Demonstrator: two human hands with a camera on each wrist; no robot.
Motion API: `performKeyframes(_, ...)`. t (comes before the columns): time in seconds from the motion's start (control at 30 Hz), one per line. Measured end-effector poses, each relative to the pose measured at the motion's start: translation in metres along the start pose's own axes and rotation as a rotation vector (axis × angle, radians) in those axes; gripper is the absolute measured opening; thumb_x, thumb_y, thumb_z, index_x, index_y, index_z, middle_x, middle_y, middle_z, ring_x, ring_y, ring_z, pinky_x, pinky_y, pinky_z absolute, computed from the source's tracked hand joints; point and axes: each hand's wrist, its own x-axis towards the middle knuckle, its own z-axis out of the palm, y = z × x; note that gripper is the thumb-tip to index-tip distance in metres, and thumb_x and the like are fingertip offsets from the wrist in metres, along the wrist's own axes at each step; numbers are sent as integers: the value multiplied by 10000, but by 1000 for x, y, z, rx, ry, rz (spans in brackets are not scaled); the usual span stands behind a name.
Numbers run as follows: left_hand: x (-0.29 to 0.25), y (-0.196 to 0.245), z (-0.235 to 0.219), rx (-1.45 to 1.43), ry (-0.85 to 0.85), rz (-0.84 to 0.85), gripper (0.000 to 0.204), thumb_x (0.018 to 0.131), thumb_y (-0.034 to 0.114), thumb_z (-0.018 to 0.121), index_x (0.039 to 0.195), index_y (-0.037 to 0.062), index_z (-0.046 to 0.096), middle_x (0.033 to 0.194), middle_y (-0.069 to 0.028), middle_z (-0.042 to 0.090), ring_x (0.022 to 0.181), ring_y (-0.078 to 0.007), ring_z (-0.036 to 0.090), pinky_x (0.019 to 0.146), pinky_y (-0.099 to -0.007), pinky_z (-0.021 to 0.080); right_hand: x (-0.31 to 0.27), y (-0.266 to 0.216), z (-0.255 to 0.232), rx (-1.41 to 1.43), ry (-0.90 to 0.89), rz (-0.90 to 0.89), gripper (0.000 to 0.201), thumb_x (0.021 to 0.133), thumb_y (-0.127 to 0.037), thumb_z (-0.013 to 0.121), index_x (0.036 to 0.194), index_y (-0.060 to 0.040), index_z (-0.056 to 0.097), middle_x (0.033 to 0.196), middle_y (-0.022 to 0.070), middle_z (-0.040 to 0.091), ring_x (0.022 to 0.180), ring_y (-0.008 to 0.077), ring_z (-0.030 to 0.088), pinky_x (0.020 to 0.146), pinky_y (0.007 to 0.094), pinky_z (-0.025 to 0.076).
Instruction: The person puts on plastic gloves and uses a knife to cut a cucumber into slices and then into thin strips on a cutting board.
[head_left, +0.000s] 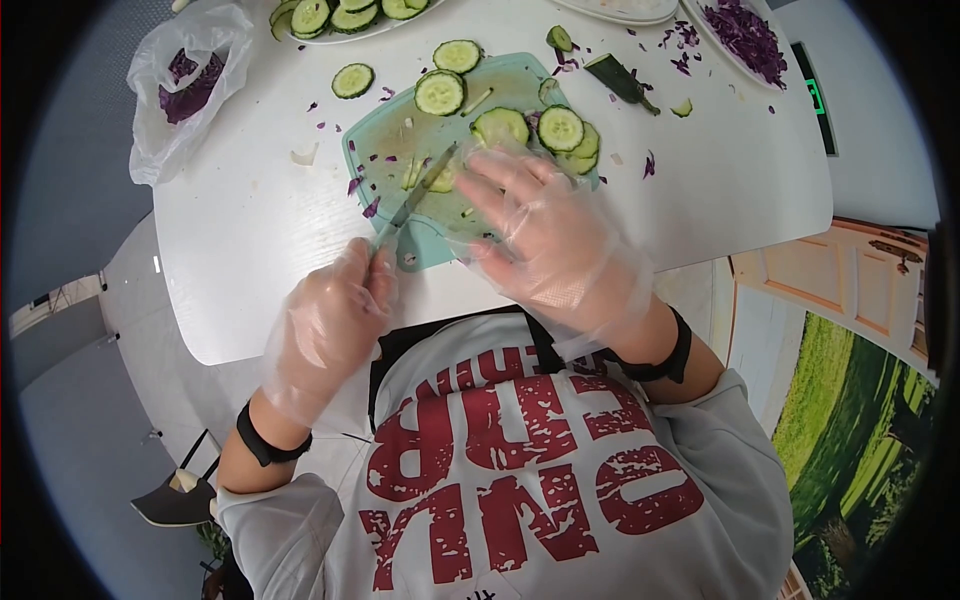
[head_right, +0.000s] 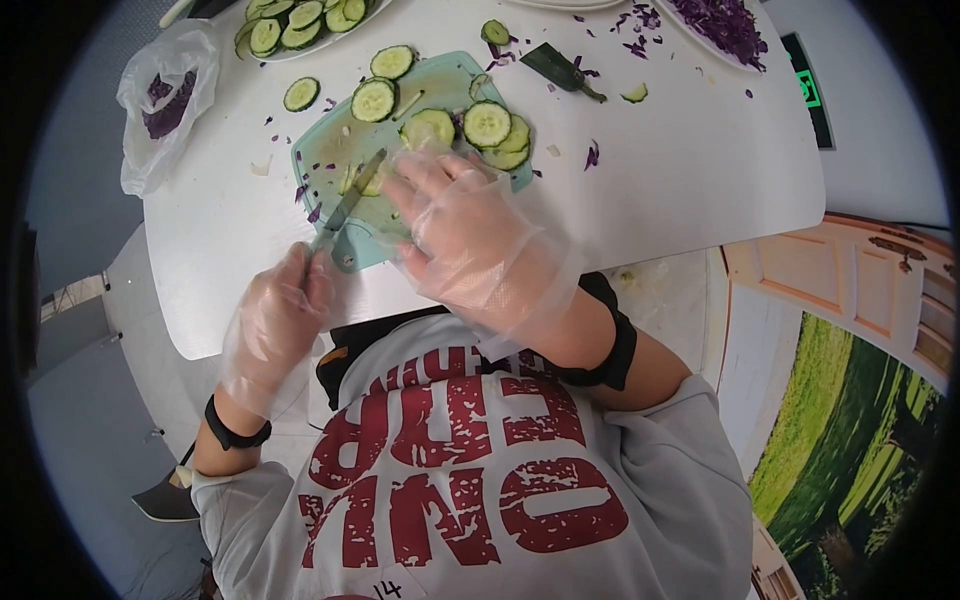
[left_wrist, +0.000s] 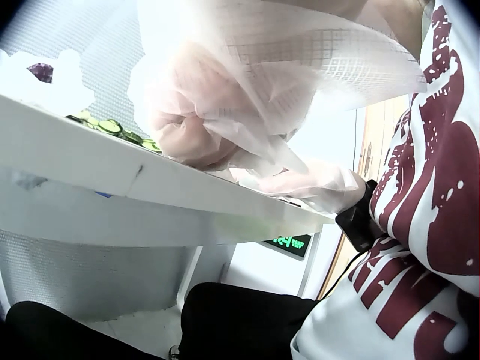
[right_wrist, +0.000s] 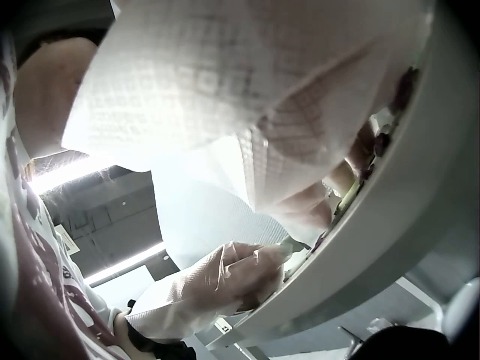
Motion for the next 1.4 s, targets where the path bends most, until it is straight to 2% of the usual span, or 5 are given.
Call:
performKeyframes(0.37,-2,10,-14,-363,-185,-301,202,986,157,570,834,26,545,580,-205,564,534,-412,579,502,-423,470,-3,2,-5,43,39,19,417,852,-209,727,1237,-64,661,1394,100,578,1285,337,537,1057,431,457)
performKeyframes(0.47,-4,10,-13,-386,-240,-336,184,1000,141,542,873,8,546,580,-129,502,488,-212,504,538,-339,444,-4,3,-3,60,48,17,404,852,-213,731,1224,-69,666,1389,85,584,1291,332,535,1046,427,467)
performKeyframes(0.53,-6,1,-3,-232,-118,-125,191,999,145,547,859,15,547,588,-149,488,481,-230,468,533,-341,435,-4,4,-1,76,79,5,380,854,-204,729,1204,-68,668,1380,86,588,1301,327,528,1048,428,467)
performKeyframes(0.93,-2,2,-5,-134,-68,-53,190,961,175,625,841,37,575,620,-211,584,577,-419,599,519,-464,468,-6,5,3,90,101,-4,351,860,-155,716,1192,-55,663,1371,88,581,1332,312,499,1085,424,433)
performKeyframes(1.4,-2,13,-7,-45,-49,-29,218,968,149,602,810,11,543,604,-238,548,564,-436,568,511,-472,448,-3,3,2,64,18,21,474,860,-178,699,1310,-48,623,1484,149,489,1281,368,515,1090,457,411)
